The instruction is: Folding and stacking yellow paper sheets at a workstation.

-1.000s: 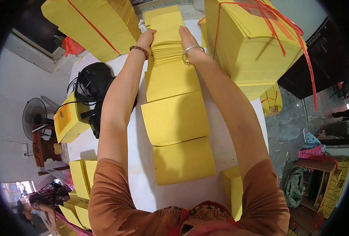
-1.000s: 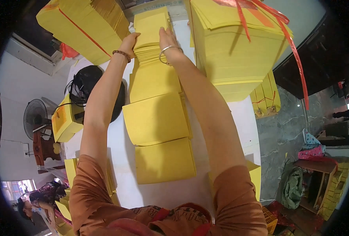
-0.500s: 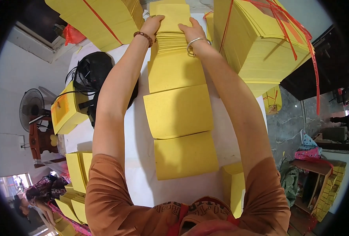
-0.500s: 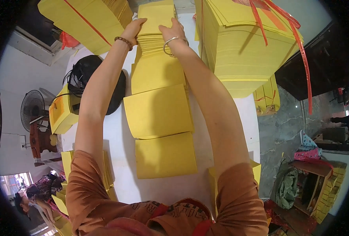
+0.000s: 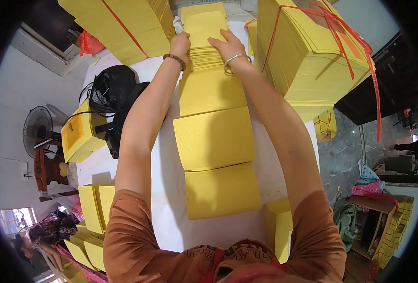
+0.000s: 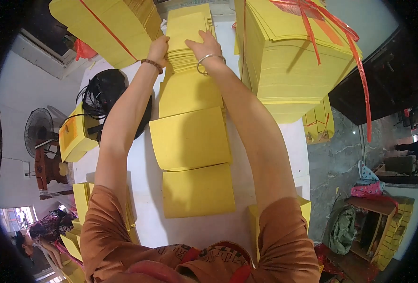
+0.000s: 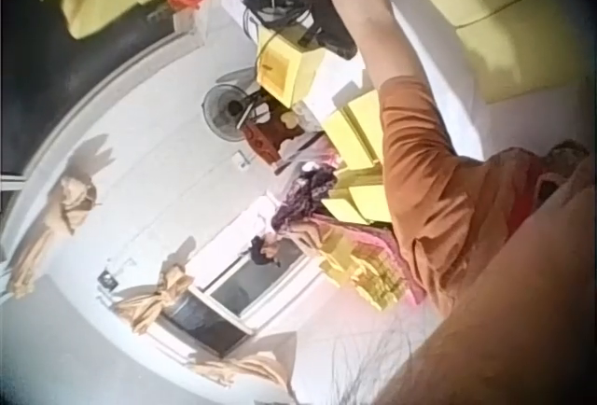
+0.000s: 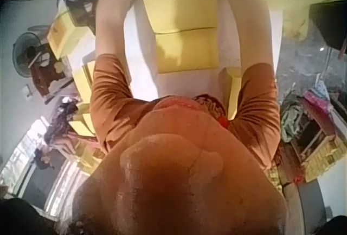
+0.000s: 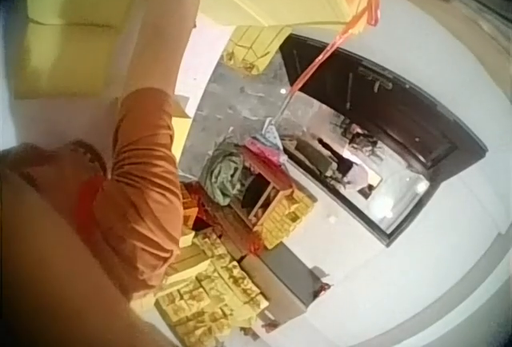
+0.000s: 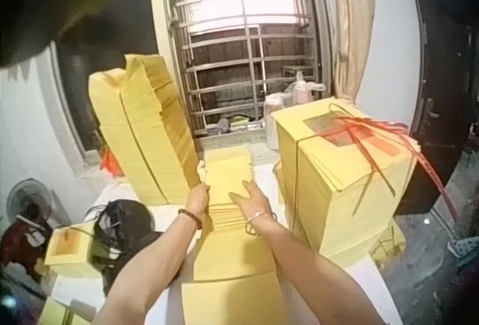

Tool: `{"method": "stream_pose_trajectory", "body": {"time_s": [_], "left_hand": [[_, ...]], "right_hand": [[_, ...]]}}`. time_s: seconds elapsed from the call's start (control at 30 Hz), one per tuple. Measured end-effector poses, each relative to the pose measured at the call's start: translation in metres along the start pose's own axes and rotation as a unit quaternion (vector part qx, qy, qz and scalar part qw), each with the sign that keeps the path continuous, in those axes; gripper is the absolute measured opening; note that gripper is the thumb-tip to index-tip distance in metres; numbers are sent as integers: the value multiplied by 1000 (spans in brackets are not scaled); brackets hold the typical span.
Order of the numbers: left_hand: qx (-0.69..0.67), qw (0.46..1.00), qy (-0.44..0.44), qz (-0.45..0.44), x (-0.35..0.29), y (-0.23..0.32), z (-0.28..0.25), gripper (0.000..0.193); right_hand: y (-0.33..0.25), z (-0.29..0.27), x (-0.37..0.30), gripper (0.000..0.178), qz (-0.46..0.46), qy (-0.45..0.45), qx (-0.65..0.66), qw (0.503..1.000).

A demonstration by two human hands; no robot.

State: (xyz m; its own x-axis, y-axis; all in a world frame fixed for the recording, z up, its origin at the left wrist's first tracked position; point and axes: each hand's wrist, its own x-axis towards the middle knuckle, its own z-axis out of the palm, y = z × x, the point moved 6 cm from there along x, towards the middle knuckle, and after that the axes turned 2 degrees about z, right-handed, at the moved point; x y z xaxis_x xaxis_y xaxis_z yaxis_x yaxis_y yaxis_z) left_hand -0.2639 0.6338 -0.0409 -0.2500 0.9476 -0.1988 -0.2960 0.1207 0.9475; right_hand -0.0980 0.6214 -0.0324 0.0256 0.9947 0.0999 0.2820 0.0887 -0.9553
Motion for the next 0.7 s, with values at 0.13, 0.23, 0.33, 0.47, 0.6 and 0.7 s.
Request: {"method": "stream_pose_trajectory", "body": {"time_s": [0.13, 0.23, 0.33, 0.47, 0.6, 0.7], "left_hand": [[-16, 1000, -8, -4, 7, -10, -11, 29], [205, 955, 33, 211, 28, 0, -17, 42], [246, 937, -15, 249, 20, 8, 3, 51], [187, 960, -45, 203, 5, 5, 1, 52], [428, 867, -173, 188, 7, 0, 1, 56], [240, 957, -147, 75, -6, -9, 5, 49]], "right_hand": [[-18, 10, -21, 75, -7, -28, -151, 988], [-17, 8, -15, 75, -33, -40, -141, 989], [-10, -3, -9, 80, -33, -44, -130, 990], [4, 1, -8, 89, 27, 18, -56, 998], [22, 13, -7, 96, 0, -87, 49, 995], [23, 7, -14, 97, 1, -74, -25, 997]]}}
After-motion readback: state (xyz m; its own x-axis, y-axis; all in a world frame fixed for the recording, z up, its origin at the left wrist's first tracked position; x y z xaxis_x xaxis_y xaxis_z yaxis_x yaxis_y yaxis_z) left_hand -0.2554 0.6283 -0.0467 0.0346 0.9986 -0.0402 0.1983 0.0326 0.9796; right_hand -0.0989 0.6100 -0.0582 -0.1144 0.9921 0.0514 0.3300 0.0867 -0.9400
